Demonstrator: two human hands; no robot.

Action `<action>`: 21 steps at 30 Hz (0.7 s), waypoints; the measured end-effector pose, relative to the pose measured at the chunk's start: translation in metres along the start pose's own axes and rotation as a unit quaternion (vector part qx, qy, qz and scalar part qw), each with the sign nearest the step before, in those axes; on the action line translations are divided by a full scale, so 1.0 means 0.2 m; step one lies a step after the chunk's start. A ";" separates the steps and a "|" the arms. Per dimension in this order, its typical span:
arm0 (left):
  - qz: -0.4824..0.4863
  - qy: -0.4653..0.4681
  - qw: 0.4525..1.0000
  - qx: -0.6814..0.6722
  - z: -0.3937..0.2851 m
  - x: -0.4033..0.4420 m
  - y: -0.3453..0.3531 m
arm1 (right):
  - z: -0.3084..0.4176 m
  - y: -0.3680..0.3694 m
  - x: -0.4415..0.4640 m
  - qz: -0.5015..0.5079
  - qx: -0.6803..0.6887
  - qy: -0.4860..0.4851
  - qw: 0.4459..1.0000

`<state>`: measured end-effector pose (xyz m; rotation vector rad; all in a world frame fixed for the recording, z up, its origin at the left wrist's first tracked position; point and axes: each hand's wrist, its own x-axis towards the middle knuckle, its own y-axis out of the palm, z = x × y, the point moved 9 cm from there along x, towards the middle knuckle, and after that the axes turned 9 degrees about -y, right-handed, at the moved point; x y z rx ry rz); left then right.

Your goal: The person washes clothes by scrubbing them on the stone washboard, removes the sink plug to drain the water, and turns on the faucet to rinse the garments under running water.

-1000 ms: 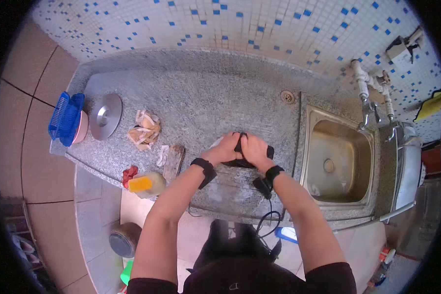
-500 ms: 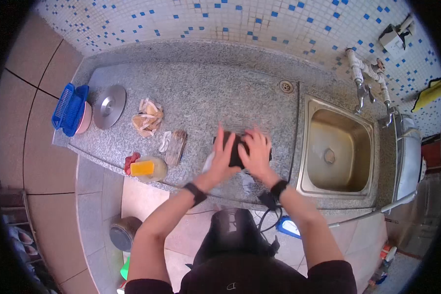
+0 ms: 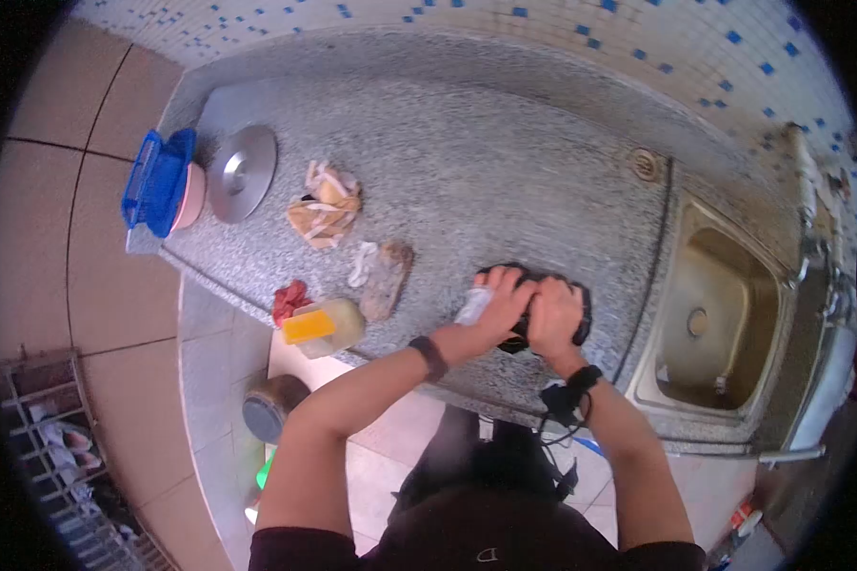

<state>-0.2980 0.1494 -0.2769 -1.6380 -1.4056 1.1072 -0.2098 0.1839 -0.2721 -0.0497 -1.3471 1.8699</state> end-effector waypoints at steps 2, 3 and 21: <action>0.021 -0.011 1.000 -0.010 0.03 0.06 0.00 | -0.02 -0.04 0.07 -0.036 0.063 0.007 0.997; 0.040 -0.007 0.999 -0.027 0.04 0.08 0.02 | -0.05 -0.02 0.08 -0.025 0.073 0.027 0.997; 0.030 0.085 0.979 -0.185 0.06 0.17 0.02 | -0.15 0.00 0.08 0.008 0.036 0.106 0.994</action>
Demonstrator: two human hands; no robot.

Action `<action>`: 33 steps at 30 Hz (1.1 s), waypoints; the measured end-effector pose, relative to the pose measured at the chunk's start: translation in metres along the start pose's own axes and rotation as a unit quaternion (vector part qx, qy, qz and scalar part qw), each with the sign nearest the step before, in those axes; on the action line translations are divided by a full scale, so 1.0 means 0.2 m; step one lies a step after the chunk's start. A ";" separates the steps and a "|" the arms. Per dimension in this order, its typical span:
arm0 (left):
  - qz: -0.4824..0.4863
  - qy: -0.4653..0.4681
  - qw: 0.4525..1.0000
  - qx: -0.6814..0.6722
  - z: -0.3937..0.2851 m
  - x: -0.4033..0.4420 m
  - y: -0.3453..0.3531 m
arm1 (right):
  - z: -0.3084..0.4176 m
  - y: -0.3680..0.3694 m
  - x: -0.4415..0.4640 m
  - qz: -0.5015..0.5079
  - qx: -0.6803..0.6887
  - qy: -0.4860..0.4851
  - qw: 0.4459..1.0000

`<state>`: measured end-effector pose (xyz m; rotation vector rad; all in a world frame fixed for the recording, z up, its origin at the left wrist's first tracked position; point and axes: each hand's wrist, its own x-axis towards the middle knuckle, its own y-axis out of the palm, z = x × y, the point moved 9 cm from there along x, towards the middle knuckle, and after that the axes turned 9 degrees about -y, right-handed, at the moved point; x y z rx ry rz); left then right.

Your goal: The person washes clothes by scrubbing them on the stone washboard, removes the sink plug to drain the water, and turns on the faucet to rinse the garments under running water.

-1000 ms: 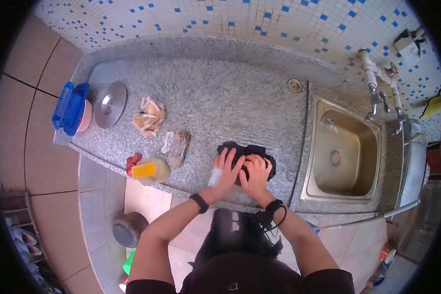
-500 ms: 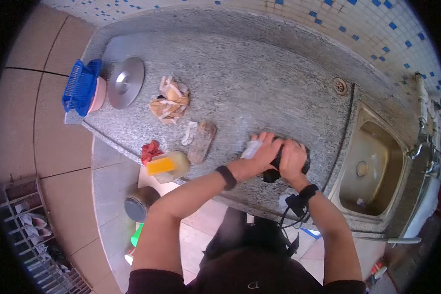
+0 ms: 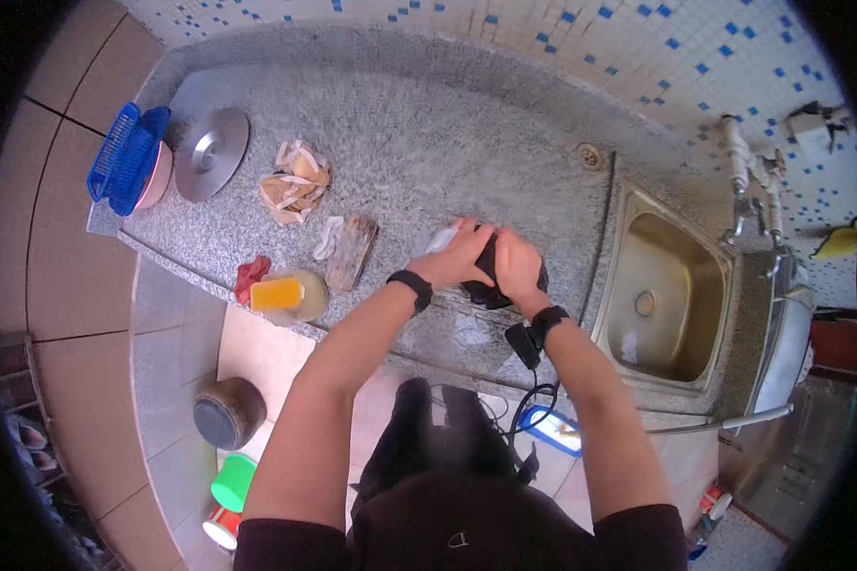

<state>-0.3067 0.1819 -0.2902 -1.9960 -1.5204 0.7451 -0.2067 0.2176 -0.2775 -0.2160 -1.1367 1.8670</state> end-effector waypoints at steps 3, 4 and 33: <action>-0.080 -0.090 0.992 0.047 -0.13 -0.20 -0.15 | -0.02 -0.05 -0.05 0.108 0.142 0.144 0.973; -0.080 -0.078 0.993 0.049 -0.15 -0.26 -0.11 | -0.03 -0.12 -0.10 0.097 0.137 0.146 0.975; 0.007 0.139 0.974 0.178 -1.93 0.82 0.88 | -1.60 -2.17 -1.55 0.047 -0.011 0.222 0.974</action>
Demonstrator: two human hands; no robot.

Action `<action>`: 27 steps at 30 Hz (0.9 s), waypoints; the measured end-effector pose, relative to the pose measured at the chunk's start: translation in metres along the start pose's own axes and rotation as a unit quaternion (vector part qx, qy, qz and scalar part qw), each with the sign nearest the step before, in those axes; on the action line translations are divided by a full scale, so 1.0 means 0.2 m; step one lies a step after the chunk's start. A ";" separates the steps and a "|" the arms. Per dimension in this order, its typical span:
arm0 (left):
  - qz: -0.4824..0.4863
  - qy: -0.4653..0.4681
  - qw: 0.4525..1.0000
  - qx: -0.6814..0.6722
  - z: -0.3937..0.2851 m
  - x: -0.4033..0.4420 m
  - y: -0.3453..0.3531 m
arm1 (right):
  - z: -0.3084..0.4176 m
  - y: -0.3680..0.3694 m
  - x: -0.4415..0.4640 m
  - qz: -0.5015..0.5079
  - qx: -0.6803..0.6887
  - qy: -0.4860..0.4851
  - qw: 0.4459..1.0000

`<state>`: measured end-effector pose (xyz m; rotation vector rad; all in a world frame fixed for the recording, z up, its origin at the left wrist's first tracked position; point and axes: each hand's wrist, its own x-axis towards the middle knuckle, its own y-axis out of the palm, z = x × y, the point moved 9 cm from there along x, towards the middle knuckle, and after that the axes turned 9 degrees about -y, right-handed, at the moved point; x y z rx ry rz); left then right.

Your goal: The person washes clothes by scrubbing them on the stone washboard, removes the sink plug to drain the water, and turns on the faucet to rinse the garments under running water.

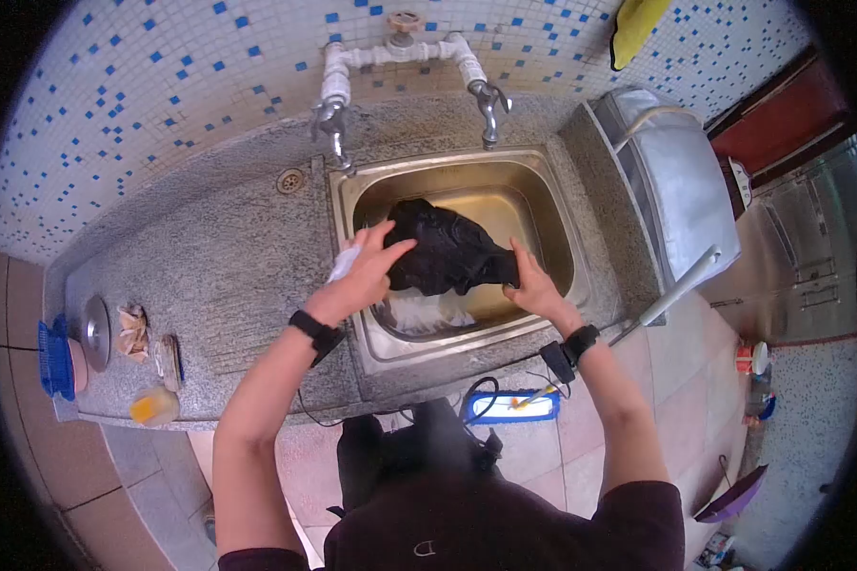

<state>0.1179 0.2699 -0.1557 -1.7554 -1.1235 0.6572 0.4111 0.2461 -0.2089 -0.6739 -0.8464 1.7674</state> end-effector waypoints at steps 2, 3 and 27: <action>0.017 -0.070 0.997 -0.033 0.17 -0.08 0.06 | -0.22 0.06 -0.04 0.045 -0.207 0.060 0.976; 0.018 -0.110 0.994 -0.022 0.30 -0.15 0.10 | -0.34 0.11 -0.04 0.050 -0.204 0.061 0.976; 0.116 -0.476 0.871 0.025 1.33 -1.10 0.37 | -0.04 1.43 0.64 0.220 -0.083 -0.009 0.972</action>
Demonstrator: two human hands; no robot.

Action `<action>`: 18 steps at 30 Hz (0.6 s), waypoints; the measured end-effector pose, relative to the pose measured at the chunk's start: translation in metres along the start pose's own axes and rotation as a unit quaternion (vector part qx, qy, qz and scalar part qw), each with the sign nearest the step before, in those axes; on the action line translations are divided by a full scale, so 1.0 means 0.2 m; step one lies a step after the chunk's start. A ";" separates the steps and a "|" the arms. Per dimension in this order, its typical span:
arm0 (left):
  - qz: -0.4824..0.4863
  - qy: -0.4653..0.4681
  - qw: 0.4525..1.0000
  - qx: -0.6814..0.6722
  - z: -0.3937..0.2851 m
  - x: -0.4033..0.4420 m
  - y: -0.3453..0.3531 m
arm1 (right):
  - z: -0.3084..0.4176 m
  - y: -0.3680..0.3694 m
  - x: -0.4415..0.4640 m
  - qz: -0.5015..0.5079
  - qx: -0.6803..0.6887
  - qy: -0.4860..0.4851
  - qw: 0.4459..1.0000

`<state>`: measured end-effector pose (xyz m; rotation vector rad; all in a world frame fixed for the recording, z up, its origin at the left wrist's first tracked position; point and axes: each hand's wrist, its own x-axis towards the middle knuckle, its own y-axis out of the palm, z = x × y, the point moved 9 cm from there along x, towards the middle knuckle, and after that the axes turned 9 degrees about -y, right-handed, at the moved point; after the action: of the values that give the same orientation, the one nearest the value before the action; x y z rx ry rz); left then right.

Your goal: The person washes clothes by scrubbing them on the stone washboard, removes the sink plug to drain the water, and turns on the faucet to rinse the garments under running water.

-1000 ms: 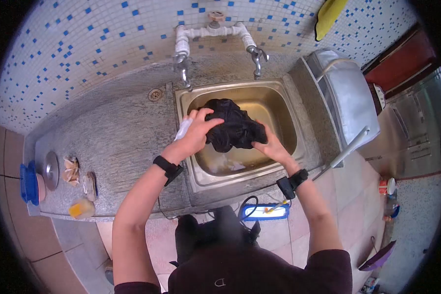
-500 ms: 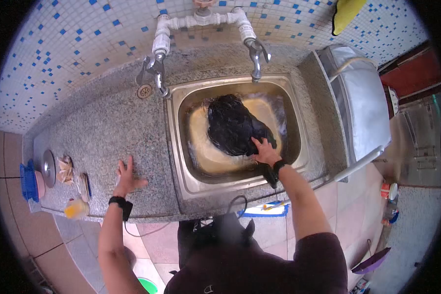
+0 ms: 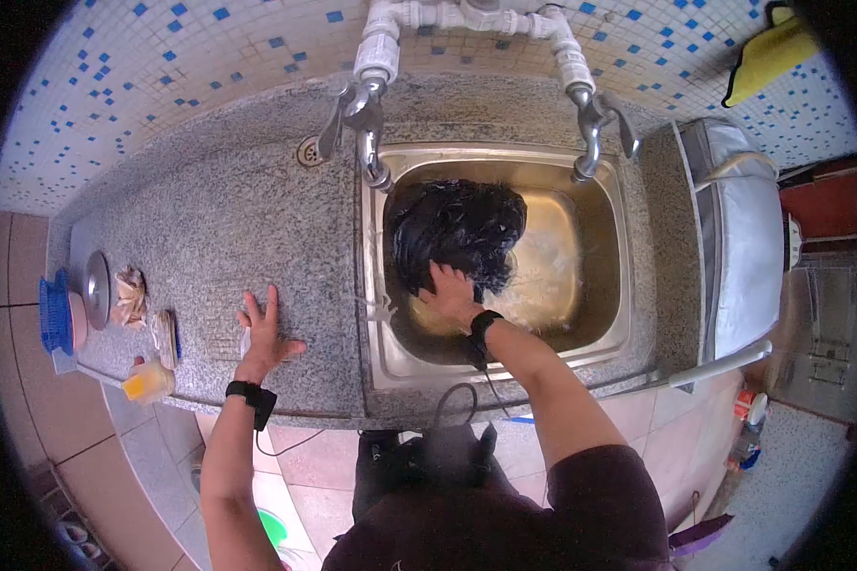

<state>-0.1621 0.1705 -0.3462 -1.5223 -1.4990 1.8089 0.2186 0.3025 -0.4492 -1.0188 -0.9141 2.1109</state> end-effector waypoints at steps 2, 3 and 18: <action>0.005 -0.005 1.000 -0.003 -0.01 -0.01 -0.01 | -0.08 0.01 -0.05 0.037 0.024 0.011 0.999; 0.009 -0.007 1.000 -0.006 -0.01 -0.01 -0.01 | -0.16 0.05 -0.05 0.006 0.010 -0.003 1.000; 0.022 -0.048 0.999 0.015 -0.01 -0.02 -0.02 | -0.91 0.24 -0.19 0.167 -0.010 0.041 0.985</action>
<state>-0.1595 0.1692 -0.3408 -1.4845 -1.4850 1.9448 0.3780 0.3039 -0.5562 -1.3374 -0.7678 2.3129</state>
